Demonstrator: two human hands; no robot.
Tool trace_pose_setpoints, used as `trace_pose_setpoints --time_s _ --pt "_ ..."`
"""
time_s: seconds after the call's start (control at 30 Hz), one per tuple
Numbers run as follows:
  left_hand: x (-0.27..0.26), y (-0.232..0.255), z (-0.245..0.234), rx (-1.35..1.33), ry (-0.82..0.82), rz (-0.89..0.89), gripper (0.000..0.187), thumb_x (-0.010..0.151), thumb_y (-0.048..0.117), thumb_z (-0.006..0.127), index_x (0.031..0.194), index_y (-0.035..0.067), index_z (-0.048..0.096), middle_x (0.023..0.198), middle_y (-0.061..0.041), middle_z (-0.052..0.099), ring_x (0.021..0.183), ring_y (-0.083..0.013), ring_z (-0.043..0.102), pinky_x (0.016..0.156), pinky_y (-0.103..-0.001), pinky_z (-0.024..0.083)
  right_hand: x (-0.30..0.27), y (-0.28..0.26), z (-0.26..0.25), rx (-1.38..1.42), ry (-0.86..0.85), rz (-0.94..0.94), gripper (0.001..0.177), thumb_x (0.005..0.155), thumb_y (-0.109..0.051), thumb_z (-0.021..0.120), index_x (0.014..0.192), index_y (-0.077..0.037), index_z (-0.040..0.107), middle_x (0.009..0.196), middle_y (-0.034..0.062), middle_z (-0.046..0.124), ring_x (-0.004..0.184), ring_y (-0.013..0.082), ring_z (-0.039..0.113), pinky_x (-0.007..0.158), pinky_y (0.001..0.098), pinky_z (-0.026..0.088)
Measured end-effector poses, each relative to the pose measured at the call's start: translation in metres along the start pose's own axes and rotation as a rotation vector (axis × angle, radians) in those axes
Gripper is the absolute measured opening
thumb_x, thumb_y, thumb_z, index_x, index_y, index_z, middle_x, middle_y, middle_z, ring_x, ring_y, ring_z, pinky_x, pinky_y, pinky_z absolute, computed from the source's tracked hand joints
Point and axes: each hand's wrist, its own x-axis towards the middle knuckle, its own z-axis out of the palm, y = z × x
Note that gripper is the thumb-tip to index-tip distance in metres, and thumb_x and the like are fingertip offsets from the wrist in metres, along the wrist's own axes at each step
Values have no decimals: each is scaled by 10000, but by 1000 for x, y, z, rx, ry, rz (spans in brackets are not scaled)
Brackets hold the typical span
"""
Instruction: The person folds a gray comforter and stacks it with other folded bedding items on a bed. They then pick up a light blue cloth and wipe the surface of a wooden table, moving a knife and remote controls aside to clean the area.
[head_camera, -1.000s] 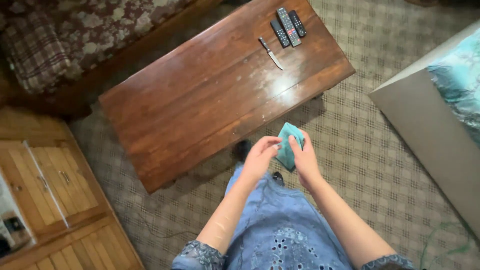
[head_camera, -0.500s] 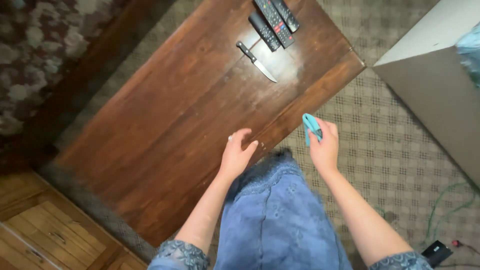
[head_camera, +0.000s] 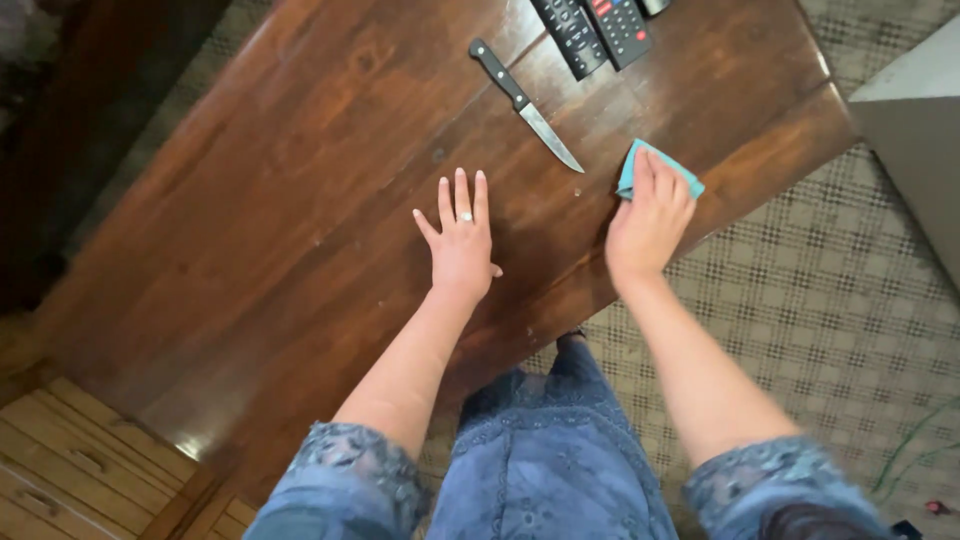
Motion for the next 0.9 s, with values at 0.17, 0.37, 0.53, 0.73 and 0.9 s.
trace_pose_setpoints --time_s 0.17,0.37,0.53,0.73,0.9 --pt "1 -2 8 32 21 19 1454 593 393 978 1623 92 -3 1696 -174 31 1567 -397 84 1142 -779 197 -32 -35 12 67 -118 -12 562 851 5 606 1413 -8 598 1268 158 620 1183 380 532 1035 479 414" --pt "1 3 1 45 -43 -7 1460 613 387 972 1618 89 -44 1700 -174 -15 1569 -404 30 1117 -804 192 -27 -30 -6 -27 -368 -445 520 842 -16 591 1360 -21 626 1118 103 637 1038 300 578 891 429 498" --pt "2 3 3 55 -42 -7 1423 654 381 951 1623 87 -49 1703 -174 -17 1571 -390 35 1105 -810 205 32 24 -24 -301 -440 -451 273 941 -81 579 1199 -77 669 989 109 595 966 300 575 812 457 487" --pt "3 4 0 54 -75 -17 1412 671 367 944 1623 78 -58 1700 -174 -23 1568 -396 28 1102 -818 195 -23 -34 10 -90 -374 -29 108 1084 -133 571 1104 -44 629 1060 138 585 1000 333 566 849 466 501" --pt "1 8 -6 69 -96 -39 1407 678 350 941 1630 94 -64 1704 -152 -37 1574 -382 17 1100 -818 216 -15 -27 -15 18 -432 -668 519 846 -80 572 1364 -45 582 1012 85 621 897 254 610 691 359 546"
